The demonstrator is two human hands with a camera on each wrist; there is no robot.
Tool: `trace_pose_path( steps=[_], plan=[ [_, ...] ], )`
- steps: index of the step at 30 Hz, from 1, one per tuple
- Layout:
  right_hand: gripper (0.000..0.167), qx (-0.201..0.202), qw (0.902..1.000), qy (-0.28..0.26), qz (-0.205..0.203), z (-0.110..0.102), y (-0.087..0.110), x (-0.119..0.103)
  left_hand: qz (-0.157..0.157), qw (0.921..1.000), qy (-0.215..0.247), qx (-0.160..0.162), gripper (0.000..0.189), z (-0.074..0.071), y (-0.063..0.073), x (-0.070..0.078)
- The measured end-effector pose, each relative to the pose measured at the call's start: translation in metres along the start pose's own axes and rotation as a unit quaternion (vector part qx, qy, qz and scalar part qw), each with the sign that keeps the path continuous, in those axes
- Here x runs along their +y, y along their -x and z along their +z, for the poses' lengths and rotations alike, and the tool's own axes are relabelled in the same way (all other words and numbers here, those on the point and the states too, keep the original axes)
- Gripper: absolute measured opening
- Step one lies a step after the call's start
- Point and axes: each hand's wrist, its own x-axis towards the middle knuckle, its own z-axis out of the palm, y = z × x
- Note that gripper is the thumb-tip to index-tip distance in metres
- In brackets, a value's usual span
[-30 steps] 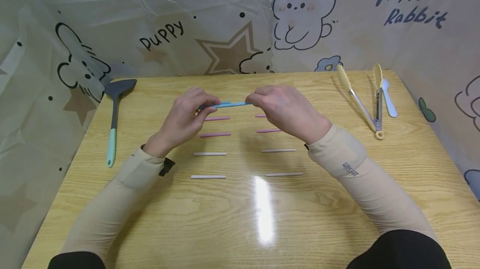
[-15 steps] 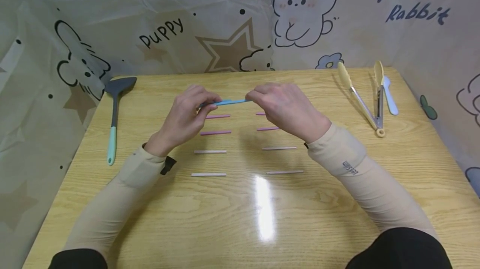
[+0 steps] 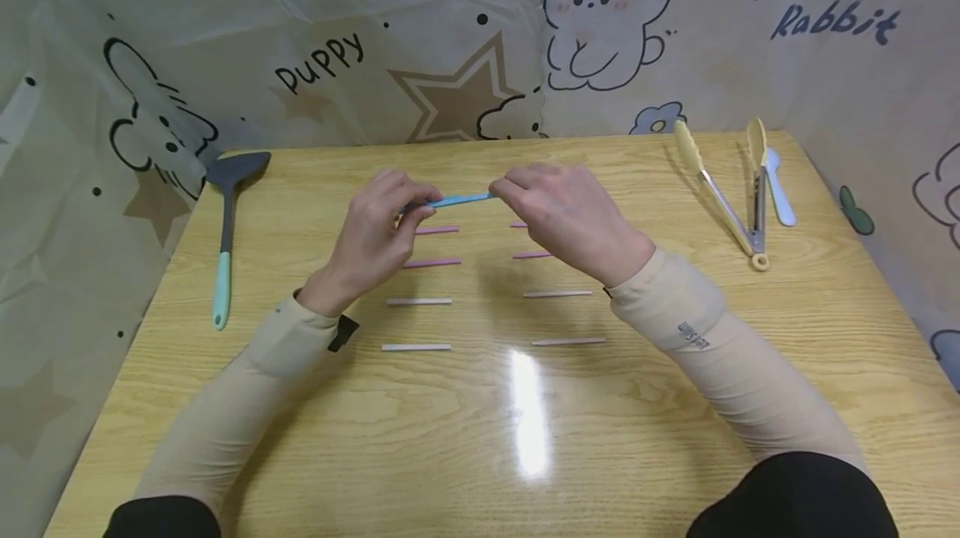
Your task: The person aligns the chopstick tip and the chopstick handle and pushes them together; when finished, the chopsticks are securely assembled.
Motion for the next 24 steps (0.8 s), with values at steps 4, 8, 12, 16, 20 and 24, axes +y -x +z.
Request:
trace_pose_path(
  steps=[4, 8, 12, 16, 20, 24],
  plan=[
    [0.044, -0.002, 0.9999, 0.010, 0.002, 0.001, 0.000, 0.000, -0.008, 1.0000, -0.001, 0.003, 0.007, 0.002, 0.000, 0.001],
    [0.042, -0.014, 0.9997, 0.018, 0.000, 0.001, 0.000, 0.003, -0.010, 0.9998, -0.001, -0.014, 0.008, 0.001, 0.000, 0.001],
    [0.037, -0.014, 0.9995, 0.029, 0.005, 0.000, -0.001, 0.006, 0.008, 0.9990, -0.031, -0.031, 0.009, -0.002, -0.004, 0.001],
    [0.037, -0.024, 0.9986, 0.047, -0.002, 0.000, -0.003, 0.006, 0.028, 0.9946, -0.082, -0.057, 0.006, -0.004, -0.008, 0.005],
    [0.033, -0.034, 0.9977, 0.055, -0.021, 0.002, -0.007, 0.001, 0.030, 0.9905, -0.099, -0.090, 0.006, -0.002, -0.010, 0.010],
    [0.032, -0.042, 0.9972, 0.052, -0.033, 0.005, -0.014, -0.004, 0.004, 0.9887, -0.109, -0.103, 0.006, -0.002, -0.011, 0.015]
  ],
)
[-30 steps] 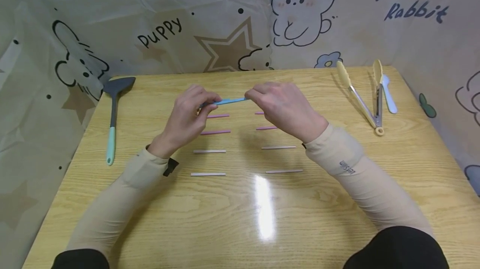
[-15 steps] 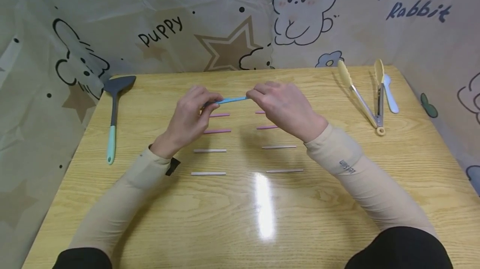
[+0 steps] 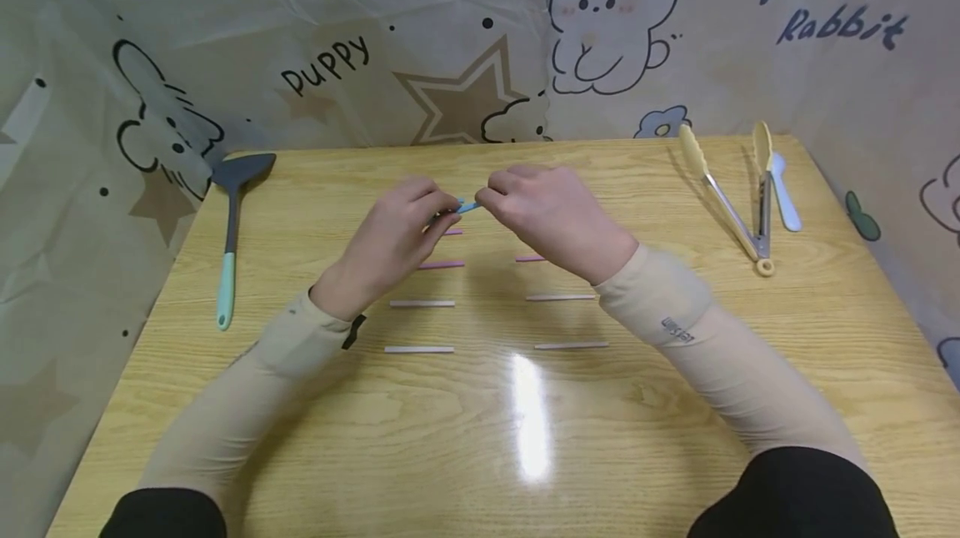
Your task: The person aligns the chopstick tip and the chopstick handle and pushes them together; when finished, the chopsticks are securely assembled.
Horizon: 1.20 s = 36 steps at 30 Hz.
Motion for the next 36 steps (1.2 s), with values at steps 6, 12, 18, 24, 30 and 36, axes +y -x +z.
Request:
trace_pose_path(
  steps=[6, 12, 18, 24, 30, 36],
  plan=[
    [0.025, -0.006, 0.9999, -0.002, -0.010, 0.002, -0.009, -0.003, -0.043, 0.9987, -0.021, -0.015, 0.007, -0.007, 0.000, 0.008],
    [0.030, -0.003, 0.9995, -0.031, -0.003, 0.007, -0.011, 0.003, -0.076, 0.9948, -0.038, -0.055, 0.008, -0.011, -0.002, 0.010],
    [0.029, 0.005, 0.9986, -0.044, 0.030, 0.011, -0.010, 0.017, -0.118, 0.9890, -0.032, -0.083, 0.008, -0.015, 0.000, 0.004],
    [0.034, -0.010, 0.9977, -0.043, 0.051, 0.014, -0.009, 0.024, -0.141, 0.9855, -0.034, -0.088, 0.008, -0.021, 0.007, -0.007],
    [0.033, -0.041, 0.9932, -0.065, 0.087, 0.022, -0.005, 0.033, -0.187, 0.9762, -0.051, -0.097, 0.009, -0.026, 0.019, -0.026],
    [0.032, -0.095, 0.9848, -0.067, 0.129, 0.035, 0.000, 0.044, -0.234, 0.9655, -0.043, -0.106, 0.009, -0.028, 0.034, -0.046]
  ],
)
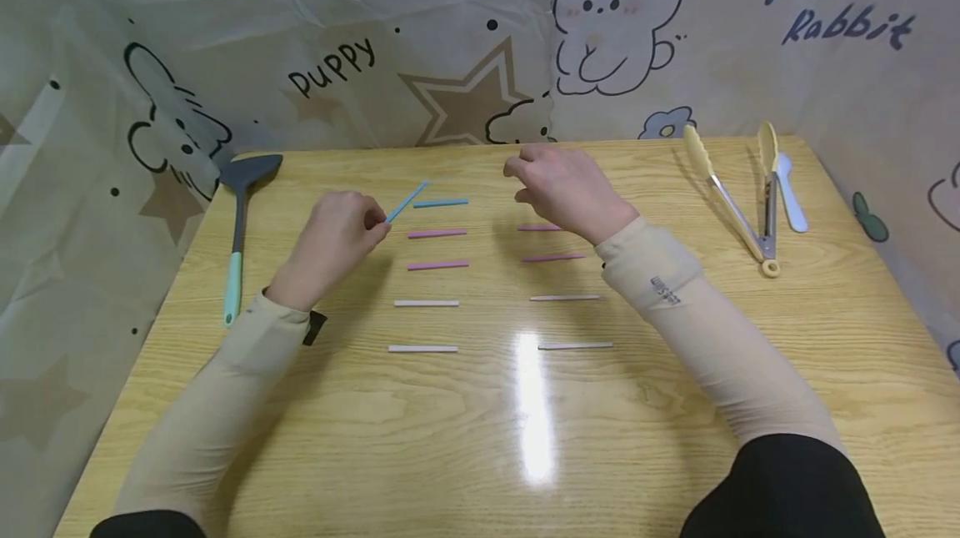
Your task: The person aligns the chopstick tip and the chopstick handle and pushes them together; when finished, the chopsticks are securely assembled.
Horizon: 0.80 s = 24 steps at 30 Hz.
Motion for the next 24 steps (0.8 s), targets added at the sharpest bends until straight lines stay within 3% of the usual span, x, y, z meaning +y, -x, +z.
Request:
trace_pose_path(
  steps=[8, 17, 24],
  plan=[
    [0.033, -0.056, 0.9977, 0.007, 0.038, 0.012, 0.002, 0.013, -0.054, 0.9978, 0.012, -0.037, 0.012, -0.001, 0.005, -0.025],
    [0.034, -0.078, 0.9959, 0.010, 0.045, 0.020, -0.001, 0.022, -0.117, 0.9894, 0.019, -0.083, 0.044, -0.003, 0.006, -0.049],
    [0.033, -0.106, 0.9925, 0.005, 0.060, 0.029, 0.000, 0.036, -0.150, 0.9815, 0.029, -0.115, 0.047, -0.001, 0.011, -0.064]
  ],
)
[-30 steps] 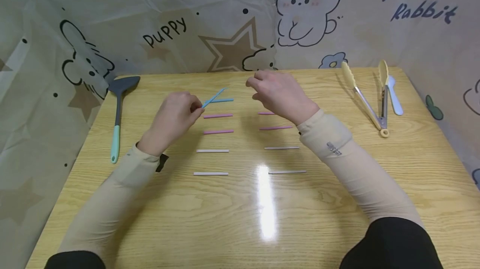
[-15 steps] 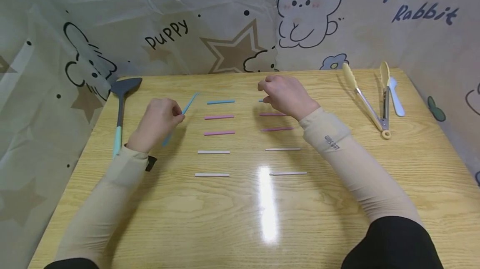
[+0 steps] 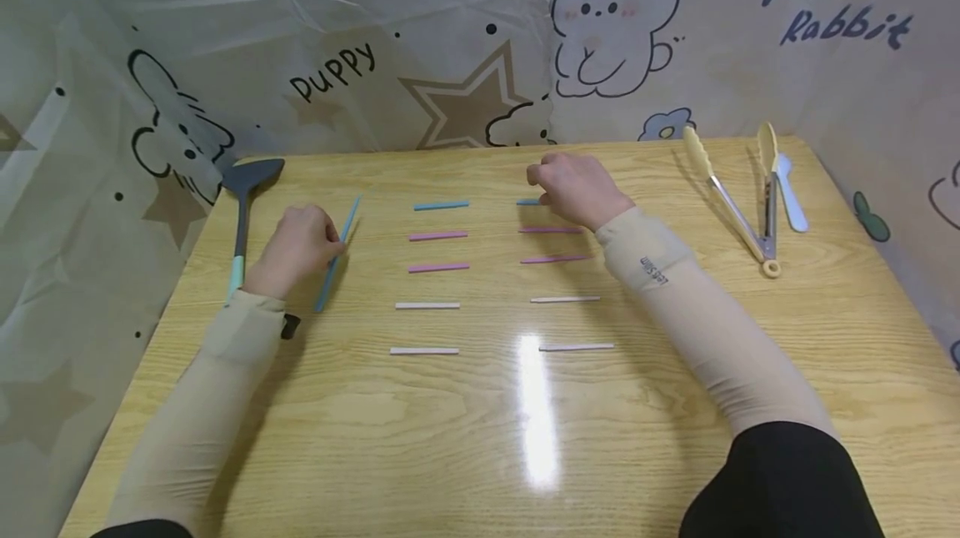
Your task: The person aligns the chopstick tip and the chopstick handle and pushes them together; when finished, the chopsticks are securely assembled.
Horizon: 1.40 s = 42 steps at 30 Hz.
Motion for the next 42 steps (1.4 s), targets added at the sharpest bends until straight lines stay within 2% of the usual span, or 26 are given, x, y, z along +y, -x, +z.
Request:
trace_pose_path(
  steps=[9, 16, 22, 26, 34, 42],
  plan=[
    [0.032, -0.052, 0.9982, -0.002, 0.031, 0.009, -0.004, 0.012, -0.019, 0.9997, -0.008, -0.012, 0.041, 0.002, 0.002, -0.017],
    [0.030, -0.065, 0.9972, -0.007, 0.035, 0.018, -0.007, 0.017, -0.048, 0.9980, -0.006, -0.041, 0.033, 0.001, 0.007, -0.023],
    [0.029, -0.078, 0.9958, -0.014, 0.046, 0.026, -0.012, 0.019, -0.056, 0.9979, -0.013, -0.031, 0.025, -0.001, 0.009, -0.028],
    [0.027, -0.080, 0.9950, -0.016, 0.057, 0.029, -0.011, 0.020, -0.053, 0.9980, -0.008, -0.033, 0.026, -0.002, 0.010, -0.028],
    [0.010, -0.066, 0.9956, -0.018, 0.064, 0.034, -0.009, 0.025, -0.052, 0.9982, -0.007, -0.030, 0.032, -0.004, 0.010, -0.029],
    [0.007, -0.065, 0.9956, -0.019, 0.064, 0.032, -0.009, 0.027, -0.053, 0.9982, -0.009, -0.026, 0.035, -0.004, 0.011, -0.028]
  ],
)
